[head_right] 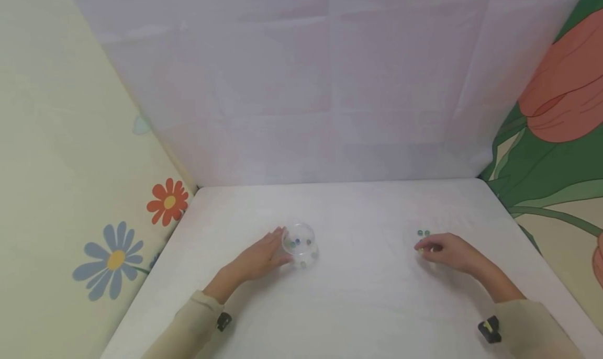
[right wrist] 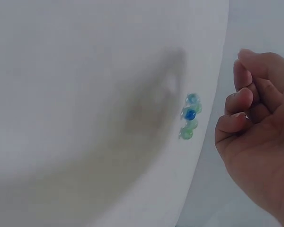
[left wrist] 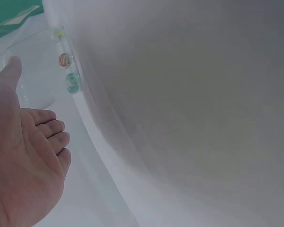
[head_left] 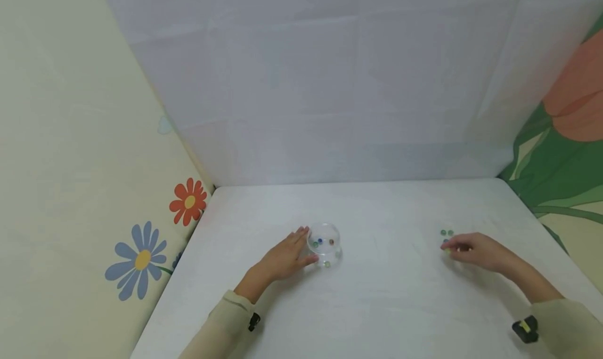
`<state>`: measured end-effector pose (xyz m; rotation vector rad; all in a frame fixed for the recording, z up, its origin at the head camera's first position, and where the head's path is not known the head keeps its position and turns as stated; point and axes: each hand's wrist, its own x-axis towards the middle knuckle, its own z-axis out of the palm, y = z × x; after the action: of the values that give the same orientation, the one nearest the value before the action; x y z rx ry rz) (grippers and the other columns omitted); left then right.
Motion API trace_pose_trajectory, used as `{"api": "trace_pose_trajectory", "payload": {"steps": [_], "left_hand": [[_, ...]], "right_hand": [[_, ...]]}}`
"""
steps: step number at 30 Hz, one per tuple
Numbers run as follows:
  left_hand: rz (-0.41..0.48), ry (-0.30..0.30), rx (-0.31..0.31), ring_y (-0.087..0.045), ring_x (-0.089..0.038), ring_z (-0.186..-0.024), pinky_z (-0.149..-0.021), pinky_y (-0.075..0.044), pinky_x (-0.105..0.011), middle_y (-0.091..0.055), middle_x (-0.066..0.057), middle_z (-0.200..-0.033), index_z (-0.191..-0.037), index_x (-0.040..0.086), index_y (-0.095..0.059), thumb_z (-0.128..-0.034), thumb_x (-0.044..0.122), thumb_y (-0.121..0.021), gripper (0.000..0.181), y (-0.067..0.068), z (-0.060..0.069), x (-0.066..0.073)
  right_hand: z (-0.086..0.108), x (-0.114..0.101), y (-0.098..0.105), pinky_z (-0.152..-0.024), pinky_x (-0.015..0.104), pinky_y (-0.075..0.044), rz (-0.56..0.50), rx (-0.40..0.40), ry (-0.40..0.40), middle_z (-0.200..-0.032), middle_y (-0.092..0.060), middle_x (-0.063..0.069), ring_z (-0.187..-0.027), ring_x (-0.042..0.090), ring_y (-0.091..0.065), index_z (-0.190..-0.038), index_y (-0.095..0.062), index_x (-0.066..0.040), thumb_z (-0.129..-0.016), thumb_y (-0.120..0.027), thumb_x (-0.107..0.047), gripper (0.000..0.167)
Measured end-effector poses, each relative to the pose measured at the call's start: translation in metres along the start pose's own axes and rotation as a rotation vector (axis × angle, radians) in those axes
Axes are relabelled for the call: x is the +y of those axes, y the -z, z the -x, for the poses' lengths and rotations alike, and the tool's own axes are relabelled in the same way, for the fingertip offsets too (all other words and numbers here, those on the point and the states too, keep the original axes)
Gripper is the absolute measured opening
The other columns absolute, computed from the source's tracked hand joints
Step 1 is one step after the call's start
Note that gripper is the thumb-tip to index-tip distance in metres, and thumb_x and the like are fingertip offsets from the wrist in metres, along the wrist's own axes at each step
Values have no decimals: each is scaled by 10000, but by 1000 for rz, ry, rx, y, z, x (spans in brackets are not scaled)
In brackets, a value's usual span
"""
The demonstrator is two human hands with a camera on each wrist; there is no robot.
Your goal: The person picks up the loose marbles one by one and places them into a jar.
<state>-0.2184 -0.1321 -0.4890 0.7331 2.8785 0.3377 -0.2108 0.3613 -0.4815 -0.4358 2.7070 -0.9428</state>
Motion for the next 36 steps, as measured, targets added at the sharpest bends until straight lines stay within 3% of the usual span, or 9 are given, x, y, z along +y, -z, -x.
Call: {"api": "trace_pose_trajectory", "payload": {"steps": [7,18,29,36], "left_hand": [[-3,5,-4,-180,-257,-1554,-1271,-181,-407,-220,-131,-1671,-1597,4,-232,-1018,617,-445,869,-2,-1,-1],[-8,7,10,-188,-253,-1553,-1269,-191,-408,-230,-125,-1670,-1598,8,-235,-1013,628,-444,878,-5,-2,-2],[10,-7,16,-189,-270,-1552,-1273,-175,-412,-240,-146,-1663,-1587,-17,-246,-1028,600,-437,854,-3,-1,0],[4,-10,14,-182,-273,-1554,-1275,-166,-403,-235,-151,-1664,-1585,-26,-241,-1031,588,-443,852,-4,-2,-1]], "right_hand": [[-3,-17,-3,-675,224,-511,-53,5,34,-1143,-715,89,-863,92,-548,-1205,-717,-29,-954,-705,-161,284],[-13,-37,-6,-711,226,-522,-47,37,52,-1093,-709,30,-910,143,-565,-1219,-712,-47,-962,-700,-195,296],[-23,-56,-8,-658,231,-508,-84,47,131,-965,-668,4,-826,117,-540,-1210,-709,-24,-965,-693,-176,289],[-30,-68,-11,-637,239,-497,-92,40,125,-921,-640,4,-809,148,-536,-1210,-709,-37,-962,-691,-164,280]]}}
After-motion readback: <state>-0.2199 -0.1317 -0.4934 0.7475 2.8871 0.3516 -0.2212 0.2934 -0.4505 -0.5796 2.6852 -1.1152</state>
